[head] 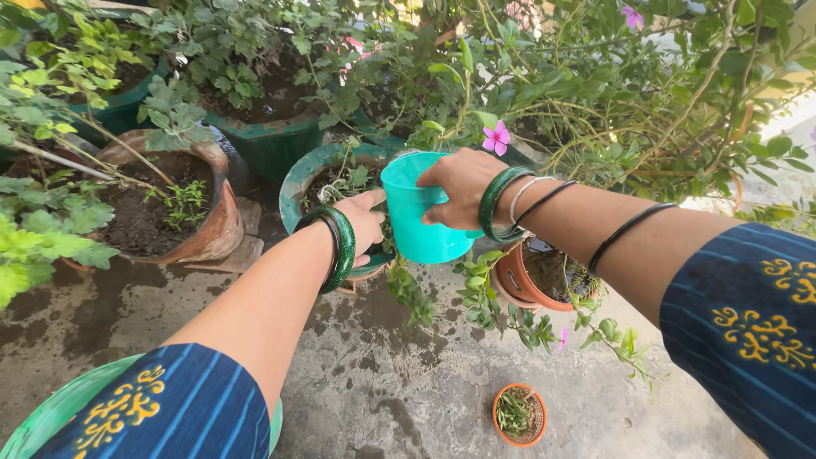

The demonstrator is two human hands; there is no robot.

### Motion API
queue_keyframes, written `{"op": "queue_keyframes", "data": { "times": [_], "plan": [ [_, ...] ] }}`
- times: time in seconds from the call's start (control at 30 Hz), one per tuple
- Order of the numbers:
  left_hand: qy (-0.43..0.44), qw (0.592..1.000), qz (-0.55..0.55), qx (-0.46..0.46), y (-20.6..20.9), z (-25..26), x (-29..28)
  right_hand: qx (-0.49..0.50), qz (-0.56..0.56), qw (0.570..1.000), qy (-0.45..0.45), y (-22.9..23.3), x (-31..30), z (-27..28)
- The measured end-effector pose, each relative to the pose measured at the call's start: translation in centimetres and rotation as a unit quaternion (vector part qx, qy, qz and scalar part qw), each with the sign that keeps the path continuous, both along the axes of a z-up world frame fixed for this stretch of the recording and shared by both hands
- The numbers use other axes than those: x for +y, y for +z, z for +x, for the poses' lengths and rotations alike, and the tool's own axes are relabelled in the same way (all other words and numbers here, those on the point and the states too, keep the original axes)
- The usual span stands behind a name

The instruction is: The person repeatedly scoops water from a green bucket using a teal mug and pours it into various potted plants on a balcony. The person waters multiple plants including flowering shrubs and conifers, refilling the mug from the bucket as needed.

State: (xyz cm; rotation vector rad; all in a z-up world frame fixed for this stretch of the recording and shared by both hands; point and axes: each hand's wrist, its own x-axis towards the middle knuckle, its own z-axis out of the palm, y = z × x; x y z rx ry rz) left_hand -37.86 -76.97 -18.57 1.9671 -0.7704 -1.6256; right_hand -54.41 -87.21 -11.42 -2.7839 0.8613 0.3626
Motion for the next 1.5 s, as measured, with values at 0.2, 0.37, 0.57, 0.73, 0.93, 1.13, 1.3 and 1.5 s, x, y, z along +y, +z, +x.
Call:
{"op": "queue_keyframes", "data": {
  "times": [0.2,0.37,0.57,0.73,0.93,1.13,1.3,1.5],
  "plan": [
    [0.006,1.000,0.005,-0.015,1.6,-0.4,0.1,0.017,-0.004,1.000,-0.006,1.3,0.0,0.4],
    [0.037,0.999,-0.001,-0.001,2.0,-1.3,0.3,0.051,-0.003,0.999,-0.002,2.6,-0.1,0.9],
    [0.058,0.998,0.008,0.033,1.4,-2.3,0.7,0.074,0.004,0.997,-0.003,2.4,-0.8,1.5],
    [0.058,0.997,-0.005,0.054,-0.3,-2.2,0.3,0.093,0.015,0.996,-0.007,2.2,-1.2,1.4],
    [0.042,0.996,-0.062,0.040,-1.1,-2.3,-0.1,0.083,0.042,0.995,-0.039,2.7,-1.6,1.3],
    [0.036,0.998,-0.033,0.030,1.8,-2.7,-0.2,0.078,0.065,0.992,-0.071,3.0,-2.3,1.0],
    [0.035,0.999,-0.034,0.015,2.7,-2.5,-0.1,0.057,0.089,0.989,-0.099,2.4,-2.9,1.4],
    [0.062,0.996,-0.061,-0.004,1.9,-1.9,0.0,0.049,0.103,0.987,-0.112,2.2,-3.2,2.0]
  ]
}}
